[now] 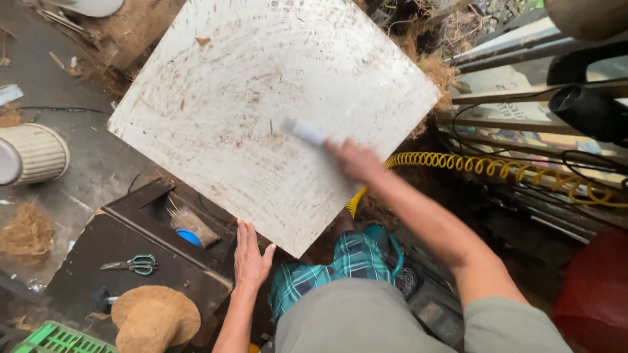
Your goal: The person scrapes a white board with a knife to remove debris, then wipes the surface with a bundle of fibrous material. The person repeats scraping and wiping actions across the board surface.
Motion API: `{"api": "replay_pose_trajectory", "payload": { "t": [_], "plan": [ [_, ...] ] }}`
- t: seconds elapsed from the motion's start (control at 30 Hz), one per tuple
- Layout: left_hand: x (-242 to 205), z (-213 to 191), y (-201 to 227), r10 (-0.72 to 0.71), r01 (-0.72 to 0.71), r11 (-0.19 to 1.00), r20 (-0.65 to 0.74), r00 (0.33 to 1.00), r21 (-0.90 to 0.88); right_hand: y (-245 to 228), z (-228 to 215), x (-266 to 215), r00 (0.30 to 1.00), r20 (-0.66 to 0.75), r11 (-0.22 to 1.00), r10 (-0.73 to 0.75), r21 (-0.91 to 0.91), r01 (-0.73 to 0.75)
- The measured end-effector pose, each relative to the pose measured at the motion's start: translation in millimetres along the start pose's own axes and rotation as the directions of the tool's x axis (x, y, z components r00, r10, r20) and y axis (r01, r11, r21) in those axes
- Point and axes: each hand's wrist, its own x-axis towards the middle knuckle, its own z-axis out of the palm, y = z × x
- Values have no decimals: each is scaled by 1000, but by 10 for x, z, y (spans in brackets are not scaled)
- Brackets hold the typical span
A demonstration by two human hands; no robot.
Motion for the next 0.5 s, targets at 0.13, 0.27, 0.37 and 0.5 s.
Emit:
{"api": "replay_pose_trajectory", "payload": {
  "t": [0.13, 0.27, 0.37, 0.5],
  "plan": [
    [15, -77, 6, 29, -29, 999, -21, 999, -23, 30, 72, -78, 998, 43, 999, -46, 26, 45],
    [90, -28, 53, 5, -6, 999, -24, 1000, -44, -293, -171, -193, 996, -83, 999, 26, 28, -23],
    [-89, -64, 56, -25, 25, 999, -5, 1000, -36, -932, 1032, -947, 945, 306, 991, -114, -28, 129],
    [31, 6, 57, -46, 45, 999, -7, 999, -12, -2241, 249, -1248, 639, 472, 792, -608, 307, 528]
  ]
}}
